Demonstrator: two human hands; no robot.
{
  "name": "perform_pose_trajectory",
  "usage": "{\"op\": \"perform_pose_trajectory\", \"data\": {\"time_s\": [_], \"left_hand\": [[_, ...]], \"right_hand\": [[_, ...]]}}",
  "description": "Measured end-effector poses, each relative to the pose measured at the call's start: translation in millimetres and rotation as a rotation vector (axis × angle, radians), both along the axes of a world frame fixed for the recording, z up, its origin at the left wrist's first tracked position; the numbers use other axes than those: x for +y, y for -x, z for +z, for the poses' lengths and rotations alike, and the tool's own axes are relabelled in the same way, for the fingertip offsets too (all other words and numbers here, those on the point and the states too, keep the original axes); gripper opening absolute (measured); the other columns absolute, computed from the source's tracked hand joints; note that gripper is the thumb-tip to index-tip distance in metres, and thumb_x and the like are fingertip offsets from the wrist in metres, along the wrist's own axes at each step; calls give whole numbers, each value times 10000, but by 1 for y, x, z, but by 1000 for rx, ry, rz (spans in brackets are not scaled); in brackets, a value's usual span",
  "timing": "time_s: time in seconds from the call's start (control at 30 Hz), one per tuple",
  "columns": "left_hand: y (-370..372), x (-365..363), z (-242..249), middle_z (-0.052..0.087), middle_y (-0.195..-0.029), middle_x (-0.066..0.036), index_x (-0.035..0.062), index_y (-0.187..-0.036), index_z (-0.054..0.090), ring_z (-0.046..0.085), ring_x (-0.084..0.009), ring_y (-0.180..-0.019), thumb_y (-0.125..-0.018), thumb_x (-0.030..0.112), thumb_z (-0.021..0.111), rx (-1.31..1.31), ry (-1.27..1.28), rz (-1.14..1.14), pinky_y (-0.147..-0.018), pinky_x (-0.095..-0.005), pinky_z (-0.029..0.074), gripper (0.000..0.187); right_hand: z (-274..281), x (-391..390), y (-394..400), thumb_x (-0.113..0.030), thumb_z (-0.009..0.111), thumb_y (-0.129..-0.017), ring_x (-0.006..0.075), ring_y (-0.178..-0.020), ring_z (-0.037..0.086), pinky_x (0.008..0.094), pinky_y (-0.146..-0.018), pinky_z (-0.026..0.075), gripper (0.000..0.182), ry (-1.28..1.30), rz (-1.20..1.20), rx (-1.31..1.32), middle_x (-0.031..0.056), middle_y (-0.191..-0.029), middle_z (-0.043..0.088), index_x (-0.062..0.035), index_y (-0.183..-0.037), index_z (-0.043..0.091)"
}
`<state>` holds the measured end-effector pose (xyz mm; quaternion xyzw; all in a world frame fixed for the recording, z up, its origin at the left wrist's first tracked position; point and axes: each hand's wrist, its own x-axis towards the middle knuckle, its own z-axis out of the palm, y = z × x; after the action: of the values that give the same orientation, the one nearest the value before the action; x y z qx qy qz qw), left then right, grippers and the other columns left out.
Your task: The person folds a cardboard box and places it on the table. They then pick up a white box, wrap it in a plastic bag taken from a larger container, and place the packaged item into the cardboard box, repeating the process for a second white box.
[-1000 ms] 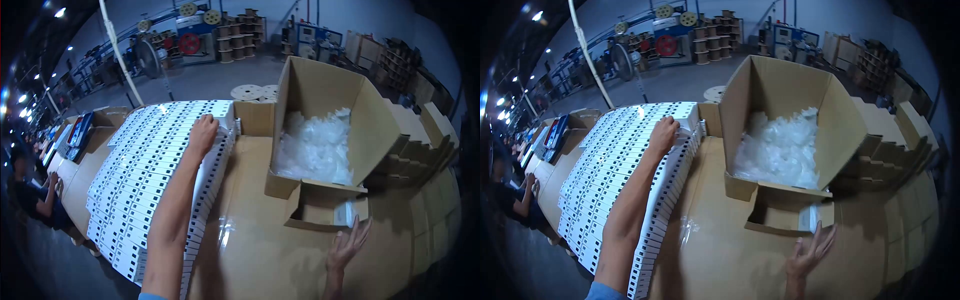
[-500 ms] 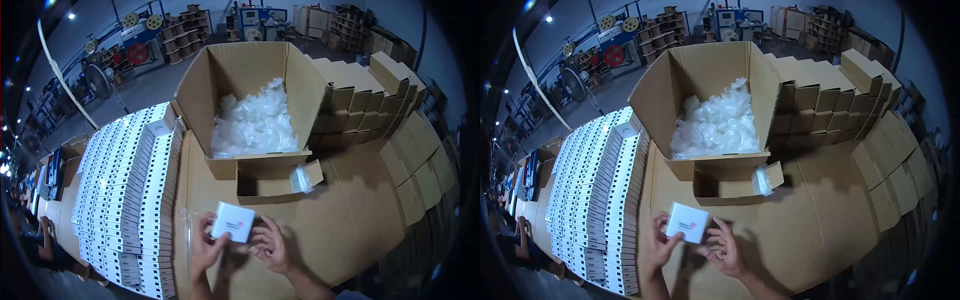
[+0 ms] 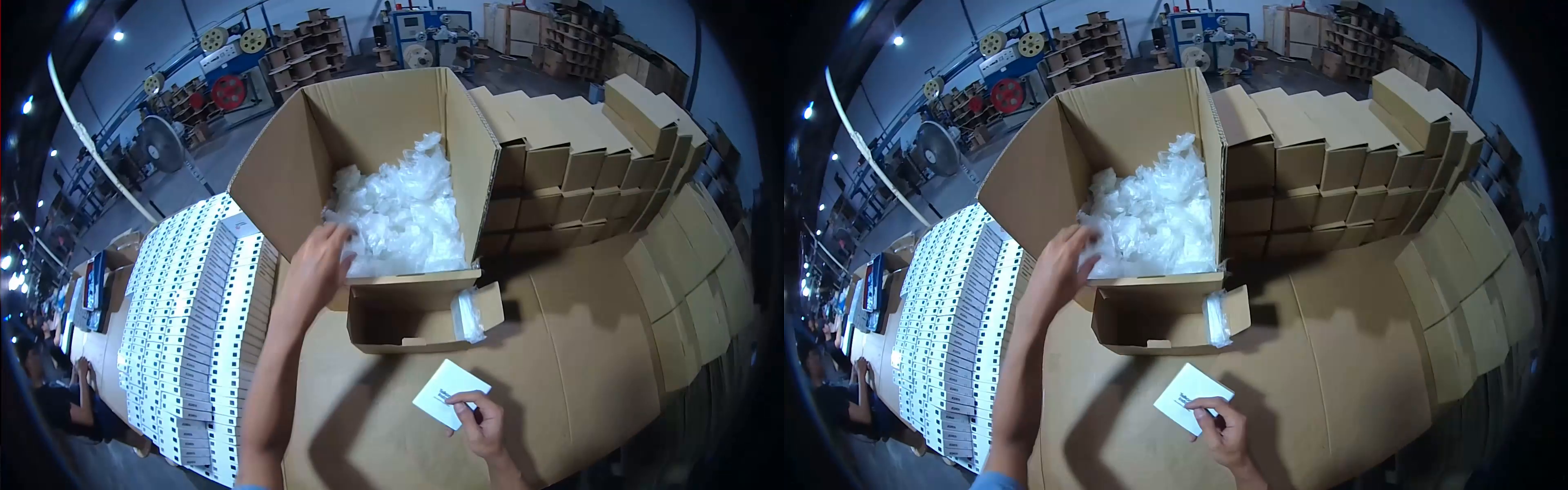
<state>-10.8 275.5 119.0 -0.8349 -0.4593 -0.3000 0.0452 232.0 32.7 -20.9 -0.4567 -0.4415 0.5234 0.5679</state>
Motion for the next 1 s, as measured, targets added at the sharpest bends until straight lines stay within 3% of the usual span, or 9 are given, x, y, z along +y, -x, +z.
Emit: {"op": "perform_pose_trajectory", "data": {"time_s": [0.07, 0.17, 0.27, 0.37, 0.47, 0.5, 0.63, 0.9, 1.0], "left_hand": [[14, 74, -20, 646, -1144, -198, 7, -960, 698, 633, -369, -1061, -750, 47, 785, 228, -85, -69, -916, -438, 518, 231], [33, 149, -45, 666, -1067, -199, -10, -950, 691, 645, -385, -1032, -749, 64, 784, 548, 132, -144, -918, -429, 527, 234], [17, 130, -10, 681, -1007, -193, -30, -938, 680, 653, -393, -994, -757, 91, 774, 261, 306, -67, -886, -438, 534, 237], [20, 120, 7, 700, -985, -183, -28, -998, 661, 677, -368, -931, -820, 91, 743, 91, 67, -31, -845, -411, 541, 230], [15, 84, 37, 712, -998, -166, -16, -1077, 637, 695, -302, -885, -907, 101, 692, -274, 276, 161, -811, -372, 537, 214], [18, 76, 39, 719, -972, -97, -5, -1119, 621, 683, -183, -842, -988, 118, 645, -378, 292, 80, -791, -313, 524, 181], [8, 8, 28, 643, -957, 29, 22, -1123, 632, 587, -48, -845, -1043, 152, 607, -924, 431, -223, -759, -224, 481, 155], [-50, -187, -52, 652, -938, -1, -5, -1139, 632, 558, -41, -819, -1057, 131, 572, -1199, 585, -168, -707, -221, 457, 170], [-61, -237, -78, 656, -863, -1, -14, -1100, 646, 555, -36, -760, -1055, 142, 586, -1212, 669, -70, -652, -219, 456, 174]], "right_hand": [[-4, 1, -13, -37, 604, -990, 128, -641, 678, 233, -531, 529, 140, 31, -13, -33, 90, -978, 696, 19, -1045, 720], [-5, 3, -27, -31, 614, -972, 136, -637, 686, 240, -511, 532, 136, 38, -46, -59, 100, -970, 708, 22, -1045, 716], [-5, 2, -38, -32, 613, -971, 135, -639, 687, 240, -516, 536, 137, 25, -75, -71, 106, -981, 713, 20, -1048, 713], [-3, -1, -45, -28, 613, -970, 133, -641, 680, 248, -529, 550, 136, 59, -56, -79, 109, -987, 706, 24, -1050, 710], [2, -6, -46, -8, 600, -972, 136, -715, 685, 263, -564, 580, 159, 38, -28, -91, 112, -997, 693, 18, -1074, 719], [1, -8, -46, -4, 596, -972, 140, -737, 687, 265, -578, 588, 167, 13, -22, -110, 114, -994, 691, 17, -1083, 721], [7, -14, -39, -33, 641, -962, 167, -795, 693, 284, -660, 620, 189, -85, -2, -172, 121, -983, 682, 10, -1129, 720], [49, -16, 4, -178, 850, -843, 223, -1071, 647, 333, -835, 619, 616, -184, -53, -116, 198, -1320, 554, 10, -1370, 591], [36, -21, 15, -178, 830, -869, 151, -923, 659, 292, -787, 591, 445, -217, 34, -76, 114, -1081, 685, 23, -1233, 672]]}}
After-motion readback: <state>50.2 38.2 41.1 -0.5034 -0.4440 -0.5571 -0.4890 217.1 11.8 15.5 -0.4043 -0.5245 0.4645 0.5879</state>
